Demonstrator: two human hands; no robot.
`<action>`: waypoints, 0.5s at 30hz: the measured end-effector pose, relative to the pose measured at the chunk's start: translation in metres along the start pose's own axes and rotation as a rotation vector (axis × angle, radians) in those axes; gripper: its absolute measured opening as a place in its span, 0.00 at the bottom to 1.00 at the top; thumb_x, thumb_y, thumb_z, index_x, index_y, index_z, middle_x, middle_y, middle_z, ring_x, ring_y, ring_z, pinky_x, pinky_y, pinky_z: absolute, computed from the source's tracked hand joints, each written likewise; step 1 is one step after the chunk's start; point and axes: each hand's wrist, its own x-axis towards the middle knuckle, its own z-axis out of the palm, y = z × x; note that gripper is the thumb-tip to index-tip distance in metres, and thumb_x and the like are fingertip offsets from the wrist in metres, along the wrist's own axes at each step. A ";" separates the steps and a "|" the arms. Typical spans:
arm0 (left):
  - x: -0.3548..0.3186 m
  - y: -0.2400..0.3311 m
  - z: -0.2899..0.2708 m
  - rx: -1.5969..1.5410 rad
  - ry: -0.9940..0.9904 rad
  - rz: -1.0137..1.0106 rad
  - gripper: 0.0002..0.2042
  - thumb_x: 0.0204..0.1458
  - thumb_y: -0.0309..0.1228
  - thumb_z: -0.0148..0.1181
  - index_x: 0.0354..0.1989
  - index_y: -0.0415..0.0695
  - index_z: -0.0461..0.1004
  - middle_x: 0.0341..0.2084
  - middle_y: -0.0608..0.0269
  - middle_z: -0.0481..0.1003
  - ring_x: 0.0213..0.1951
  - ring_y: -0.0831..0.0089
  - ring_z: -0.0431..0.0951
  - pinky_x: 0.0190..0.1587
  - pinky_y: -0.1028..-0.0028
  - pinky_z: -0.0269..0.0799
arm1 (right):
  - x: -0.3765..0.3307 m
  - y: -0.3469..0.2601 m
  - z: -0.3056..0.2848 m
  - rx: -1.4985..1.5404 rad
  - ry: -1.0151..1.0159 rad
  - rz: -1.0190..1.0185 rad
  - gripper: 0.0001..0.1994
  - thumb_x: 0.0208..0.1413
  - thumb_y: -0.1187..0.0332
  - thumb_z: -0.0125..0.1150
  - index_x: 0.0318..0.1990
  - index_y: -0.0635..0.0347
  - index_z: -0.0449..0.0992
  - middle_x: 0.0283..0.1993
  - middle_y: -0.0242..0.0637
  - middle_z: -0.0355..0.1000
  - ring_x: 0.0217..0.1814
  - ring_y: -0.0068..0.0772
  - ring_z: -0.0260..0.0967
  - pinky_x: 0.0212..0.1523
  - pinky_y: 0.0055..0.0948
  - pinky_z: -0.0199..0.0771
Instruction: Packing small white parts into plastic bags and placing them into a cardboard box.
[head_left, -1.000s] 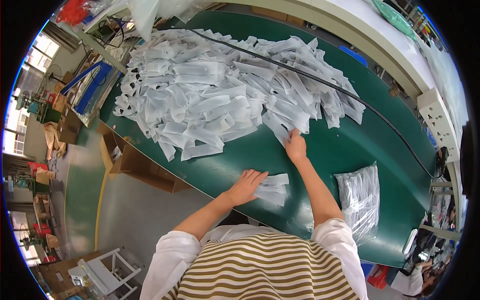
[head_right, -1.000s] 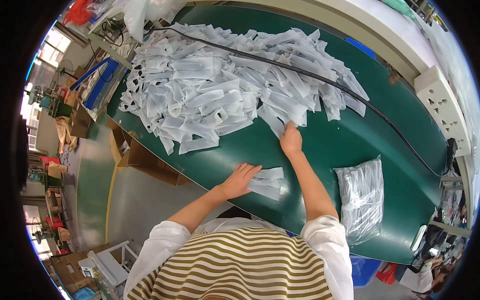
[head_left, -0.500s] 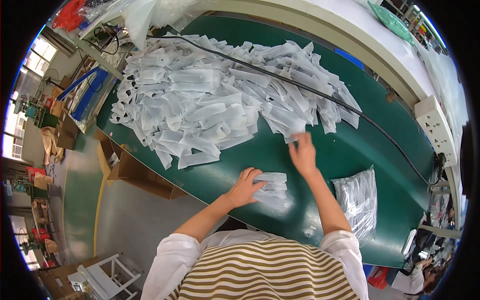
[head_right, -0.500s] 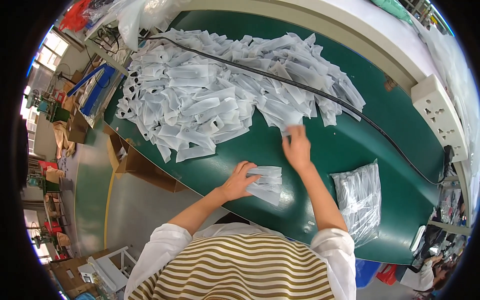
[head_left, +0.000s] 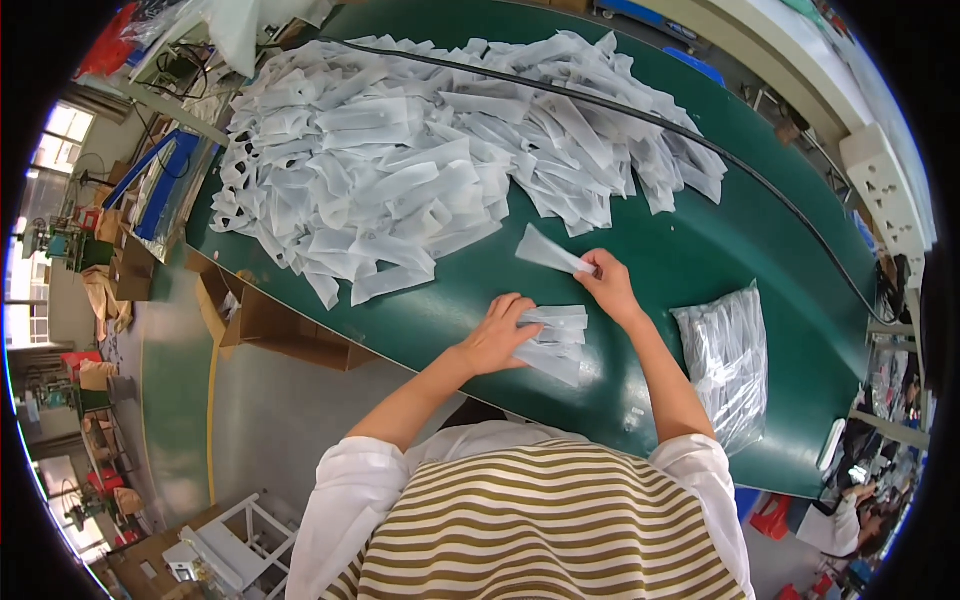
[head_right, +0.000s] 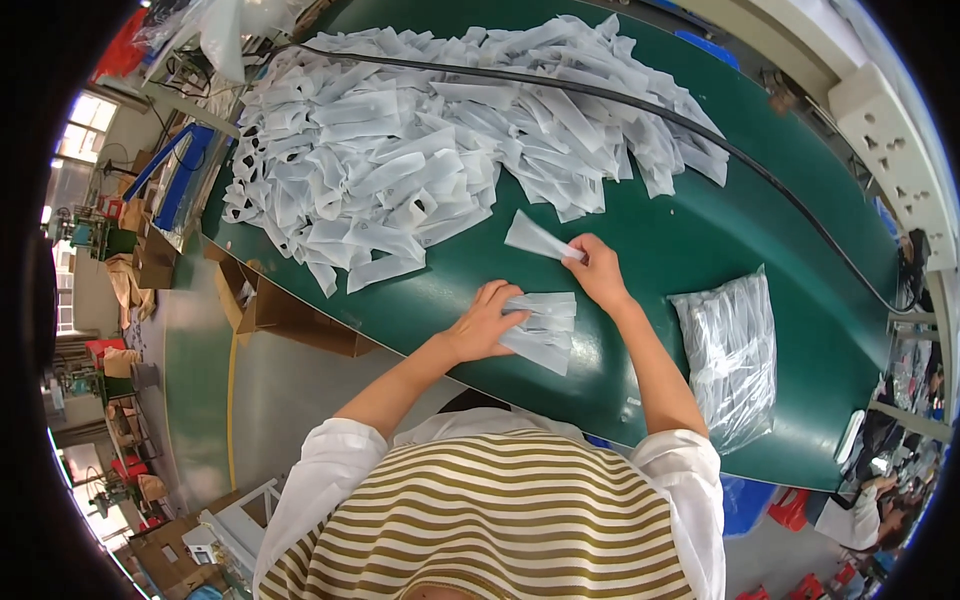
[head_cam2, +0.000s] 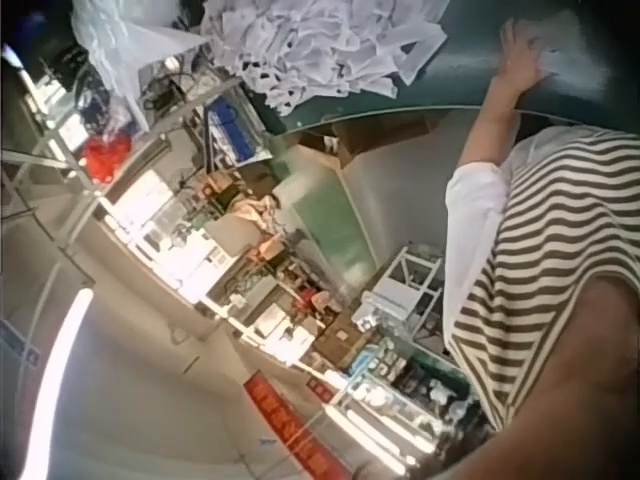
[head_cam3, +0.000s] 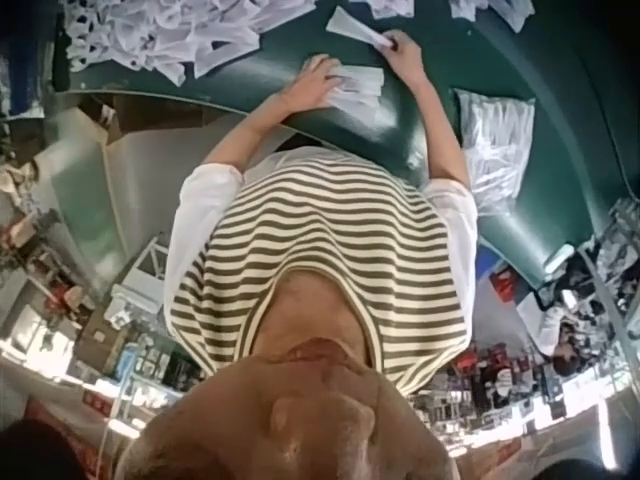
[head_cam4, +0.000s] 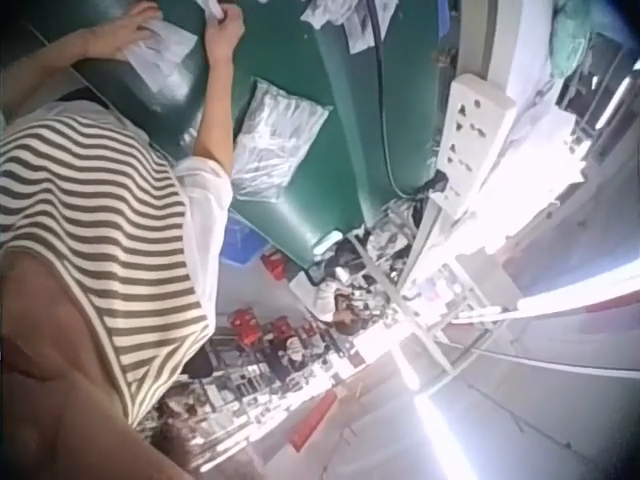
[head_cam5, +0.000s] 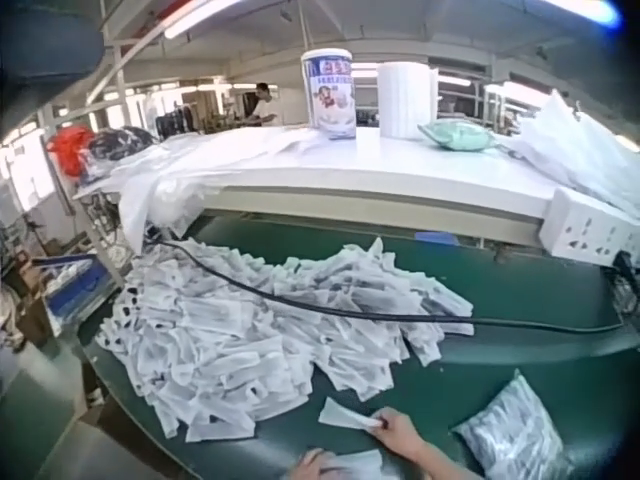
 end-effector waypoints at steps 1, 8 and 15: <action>0.001 0.001 0.001 -0.007 -0.009 0.006 0.32 0.28 0.34 0.74 0.48 0.44 0.72 0.54 0.49 0.58 0.57 0.46 0.56 0.59 0.54 0.57 | -0.008 0.007 0.000 0.001 0.006 0.012 0.09 0.46 0.74 0.65 0.34 0.65 0.73 0.28 0.37 0.71 0.26 0.27 0.67 0.30 0.27 0.69; 0.004 0.001 0.018 -0.128 0.054 -0.044 0.36 0.29 0.37 0.73 0.52 0.42 0.66 0.56 0.49 0.58 0.58 0.46 0.57 0.60 0.49 0.54 | -0.044 0.021 0.001 0.275 -0.312 0.230 0.07 0.47 0.75 0.63 0.35 0.64 0.73 0.26 0.31 0.69 0.25 0.22 0.65 0.29 0.23 0.67; 0.025 0.006 0.002 0.066 0.067 0.082 0.36 0.29 0.41 0.73 0.49 0.40 0.64 0.54 0.47 0.60 0.56 0.46 0.60 0.59 0.44 0.52 | -0.052 0.016 -0.007 0.176 -0.355 0.223 0.06 0.50 0.75 0.60 0.36 0.63 0.72 0.25 0.31 0.69 0.23 0.22 0.65 0.25 0.25 0.65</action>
